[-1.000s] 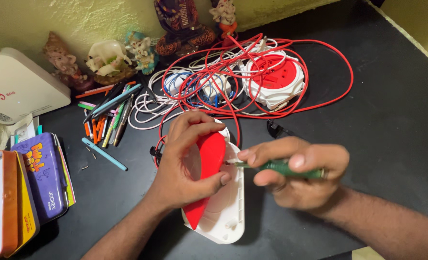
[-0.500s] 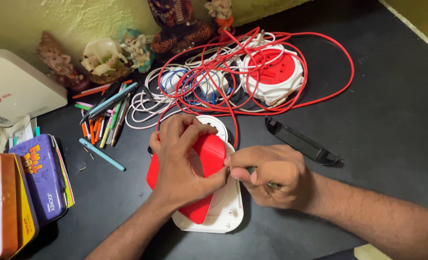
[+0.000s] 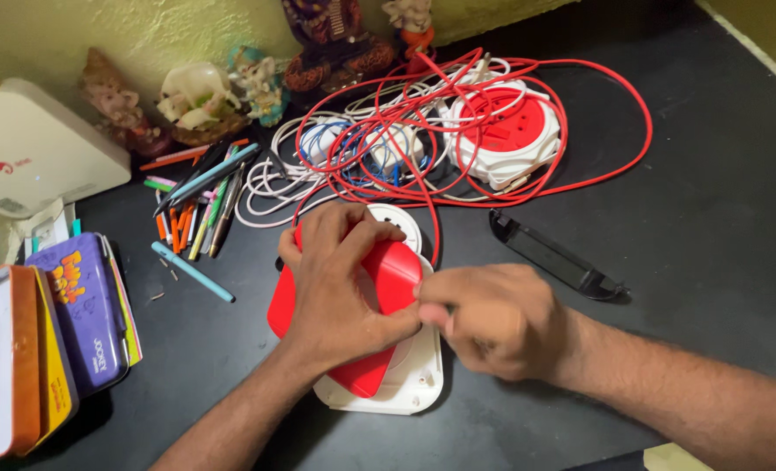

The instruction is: The person assembles a red and white plastic electrical device, likely a power strip or extension box. They fit the red casing onto the white base, align the parts, and use a screwdriver to tighten screws on the back to secure the assembly.

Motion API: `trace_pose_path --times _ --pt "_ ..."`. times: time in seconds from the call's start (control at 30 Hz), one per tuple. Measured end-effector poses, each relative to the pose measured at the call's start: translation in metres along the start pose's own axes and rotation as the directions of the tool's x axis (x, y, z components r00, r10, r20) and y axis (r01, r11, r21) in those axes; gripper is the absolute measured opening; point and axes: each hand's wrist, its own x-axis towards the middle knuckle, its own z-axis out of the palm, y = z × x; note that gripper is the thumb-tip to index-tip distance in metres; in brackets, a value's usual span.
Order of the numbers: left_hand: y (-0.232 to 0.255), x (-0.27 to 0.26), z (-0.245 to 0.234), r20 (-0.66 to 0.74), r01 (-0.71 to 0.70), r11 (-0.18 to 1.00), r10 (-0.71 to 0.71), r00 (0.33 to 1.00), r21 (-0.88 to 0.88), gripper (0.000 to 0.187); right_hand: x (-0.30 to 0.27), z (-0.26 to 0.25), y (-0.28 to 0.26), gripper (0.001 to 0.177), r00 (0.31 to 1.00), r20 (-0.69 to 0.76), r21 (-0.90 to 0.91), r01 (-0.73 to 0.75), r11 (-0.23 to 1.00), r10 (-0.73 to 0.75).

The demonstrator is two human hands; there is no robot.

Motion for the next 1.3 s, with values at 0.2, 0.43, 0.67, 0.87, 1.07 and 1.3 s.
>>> trace_pose_path --times 0.2,0.43,0.67,0.87,1.07,1.3 --pt "-0.001 -0.003 0.003 -0.042 -0.06 0.993 0.065 0.997 0.103 0.073 0.002 0.001 -0.005 0.036 0.998 -0.051 0.006 -0.041 0.999 0.041" --pt "-0.002 -0.001 0.003 0.005 -0.015 0.999 0.015 1.0 0.029 0.078 0.015 -0.01 -0.012 0.032 0.972 0.052 -0.094 0.234 0.968 -0.23" --pt "0.003 0.001 -0.004 0.012 -0.072 0.994 0.072 0.997 0.082 0.089 0.019 -0.013 -0.015 0.033 0.98 0.057 -0.122 0.196 0.973 -0.19" --pt "0.015 0.004 -0.005 0.088 -0.097 0.99 0.089 0.992 0.099 0.071 0.005 -0.014 -0.003 0.034 0.948 -0.052 0.164 -0.301 0.939 0.313" --pt "0.022 0.001 -0.012 -0.019 -0.319 0.92 0.332 0.943 0.228 0.07 -0.001 -0.03 0.003 0.021 0.863 -0.123 0.325 -0.431 0.842 0.489" --pt "-0.001 0.006 -0.045 -0.206 -0.2 0.945 0.148 0.967 -0.258 0.067 0.027 -0.056 0.073 0.015 0.575 -0.191 0.764 -0.422 0.489 0.795"
